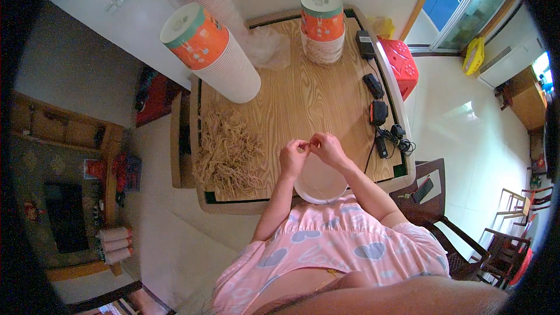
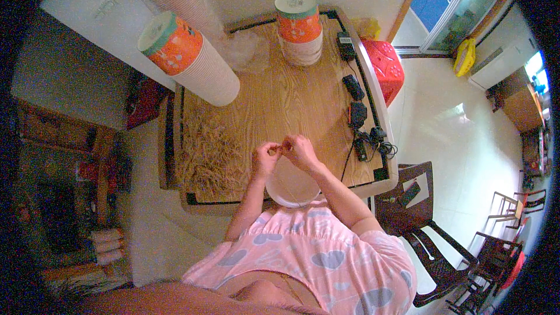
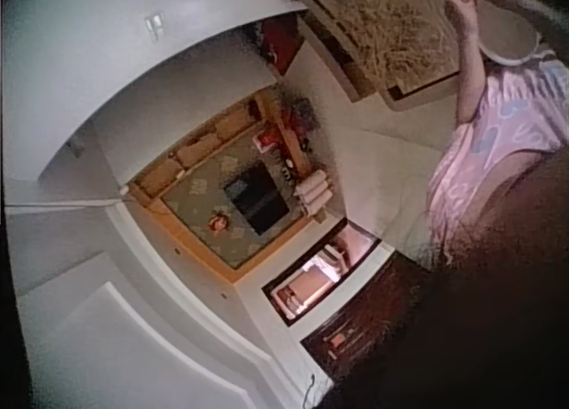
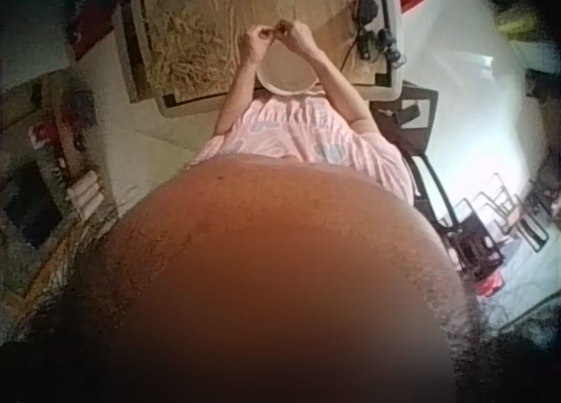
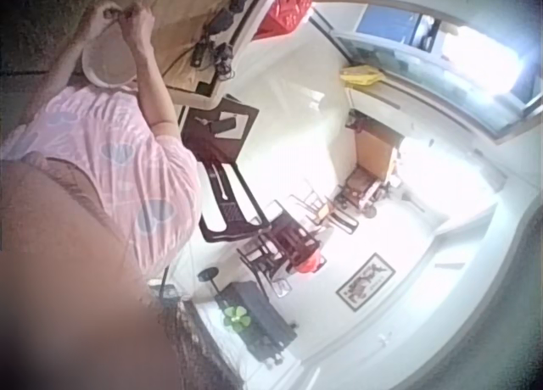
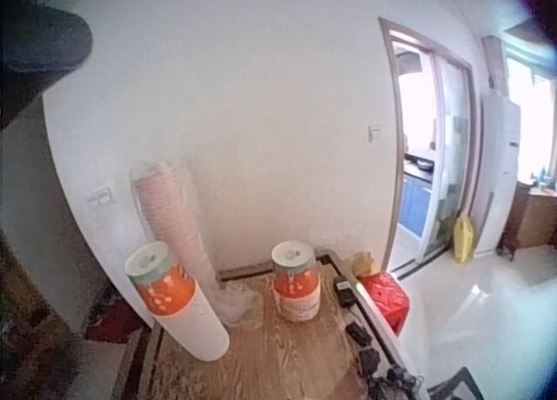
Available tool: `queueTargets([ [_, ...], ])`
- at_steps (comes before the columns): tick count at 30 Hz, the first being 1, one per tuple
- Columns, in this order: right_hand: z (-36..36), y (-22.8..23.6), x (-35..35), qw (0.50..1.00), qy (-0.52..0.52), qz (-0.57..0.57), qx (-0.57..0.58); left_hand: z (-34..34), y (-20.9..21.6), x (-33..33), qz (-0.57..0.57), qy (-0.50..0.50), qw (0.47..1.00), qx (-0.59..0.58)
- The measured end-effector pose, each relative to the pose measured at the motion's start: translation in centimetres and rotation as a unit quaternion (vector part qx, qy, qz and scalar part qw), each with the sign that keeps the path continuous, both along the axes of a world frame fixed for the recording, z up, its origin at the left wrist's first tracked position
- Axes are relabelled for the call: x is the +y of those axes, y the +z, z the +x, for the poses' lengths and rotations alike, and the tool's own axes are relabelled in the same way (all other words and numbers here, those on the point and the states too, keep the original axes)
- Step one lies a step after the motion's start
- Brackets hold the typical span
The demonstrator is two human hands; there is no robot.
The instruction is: Manually placing shredded wood wool filler material into paper cups as part of a packaging process.
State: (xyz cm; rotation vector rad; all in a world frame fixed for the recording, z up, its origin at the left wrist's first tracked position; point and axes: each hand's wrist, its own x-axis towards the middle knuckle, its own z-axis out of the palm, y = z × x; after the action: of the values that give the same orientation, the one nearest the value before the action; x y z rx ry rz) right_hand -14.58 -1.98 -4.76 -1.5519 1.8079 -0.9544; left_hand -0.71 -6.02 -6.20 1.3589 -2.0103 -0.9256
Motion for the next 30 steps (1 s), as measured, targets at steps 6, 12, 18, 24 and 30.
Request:
queueTargets([
  [6,0.5,0.1,0.3,1.0,-0.003,0.017,-0.011,0.7,-1.9,-0.7,0.098,-0.01,0.99,0.103],
  [12,0.3,0.4,0.5,1.0,-0.022,0.007,0.013,1.1,-1.4,-0.9,0.23,-0.024,0.955,0.186],
  [18,0.2,0.3,0.4,1.0,-0.003,-0.012,-0.002,0.3,1.4,-0.4,0.086,-0.027,0.996,0.028],
  [24,0.7,-0.4,0.5,1.0,-0.002,0.011,0.014,1.3,-1.3,-1.1,0.063,0.007,0.994,0.088],
  [30,0.3,0.0,0.3,0.998,0.019,0.025,-0.046,1.5,-1.2,-1.5,0.126,-0.011,0.976,0.179],
])
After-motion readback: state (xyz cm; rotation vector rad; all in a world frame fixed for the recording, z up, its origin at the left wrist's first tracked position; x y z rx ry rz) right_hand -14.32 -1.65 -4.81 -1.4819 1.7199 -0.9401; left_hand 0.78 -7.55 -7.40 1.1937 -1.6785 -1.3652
